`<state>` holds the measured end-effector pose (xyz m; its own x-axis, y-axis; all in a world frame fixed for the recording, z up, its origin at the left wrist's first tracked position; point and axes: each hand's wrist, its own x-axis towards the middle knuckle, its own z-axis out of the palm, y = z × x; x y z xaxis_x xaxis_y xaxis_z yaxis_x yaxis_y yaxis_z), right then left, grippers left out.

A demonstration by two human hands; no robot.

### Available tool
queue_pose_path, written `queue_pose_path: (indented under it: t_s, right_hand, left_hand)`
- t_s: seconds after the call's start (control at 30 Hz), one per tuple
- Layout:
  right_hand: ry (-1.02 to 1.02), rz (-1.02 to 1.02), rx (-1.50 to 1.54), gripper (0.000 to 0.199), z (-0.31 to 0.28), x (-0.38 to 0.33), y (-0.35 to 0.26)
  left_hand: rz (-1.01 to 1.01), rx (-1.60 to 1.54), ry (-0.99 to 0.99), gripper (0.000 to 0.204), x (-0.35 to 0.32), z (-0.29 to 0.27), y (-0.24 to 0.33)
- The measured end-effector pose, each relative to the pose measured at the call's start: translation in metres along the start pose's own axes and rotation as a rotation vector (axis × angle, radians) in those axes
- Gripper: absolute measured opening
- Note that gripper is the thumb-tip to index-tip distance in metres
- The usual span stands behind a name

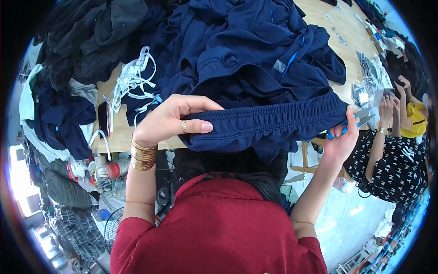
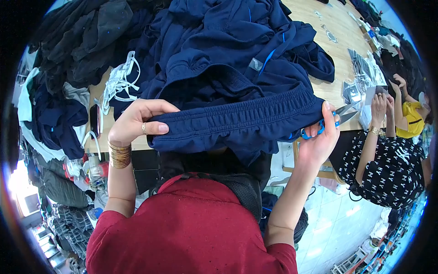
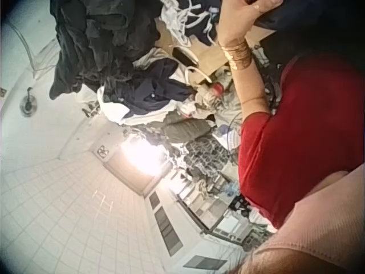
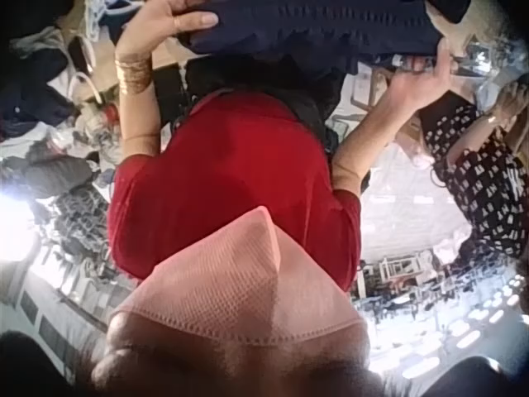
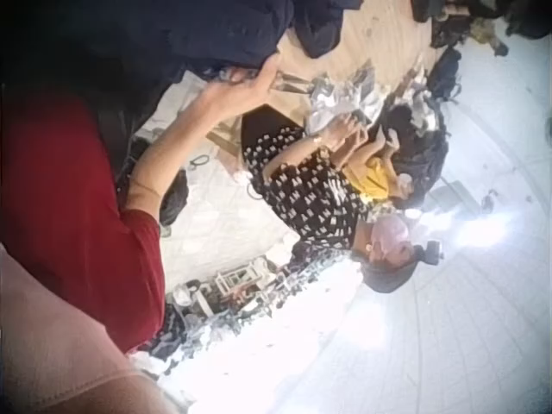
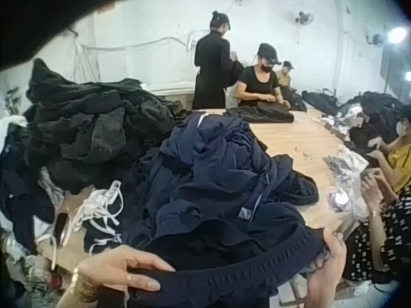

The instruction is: Trimming excess threads and threading drawstrings into navy blue athletic shorts.

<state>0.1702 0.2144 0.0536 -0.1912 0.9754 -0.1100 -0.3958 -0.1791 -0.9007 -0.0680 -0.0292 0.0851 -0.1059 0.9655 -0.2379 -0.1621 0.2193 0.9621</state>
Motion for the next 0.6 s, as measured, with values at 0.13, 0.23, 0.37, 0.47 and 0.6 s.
queue_pose_path:
  t_s: [0.13, 0.23, 0.37, 0.47, 0.6]
  right_hand:
    - [-0.048, 0.0, -0.036, 0.012, 0.01, 0.007, -0.001]
    - [-0.113, -0.097, -0.017, 0.01, 0.021, 0.02, -0.005]
    - [-0.188, -0.393, -0.038, 0.016, 0.035, 0.017, 0.008]
    - [-0.178, -0.42, -0.425, 0.023, 0.02, 0.023, 0.042]
    - [-0.172, -0.115, -0.604, 0.024, -0.016, 0.016, 0.078]
  left_hand:
    - [0.12, 0.243, -0.1, 0.037, 0.001, 0.0, 0.002]
    - [0.426, 0.953, 0.538, 0.019, 0.022, -0.019, 0.012]
    - [1.076, 1.253, 1.078, 0.028, 0.017, -0.033, 0.041]
    - [0.913, 1.286, 1.026, 0.03, 0.025, -0.031, -0.011]
    - [0.585, 1.232, 0.767, 0.017, 0.011, -0.033, -0.096]
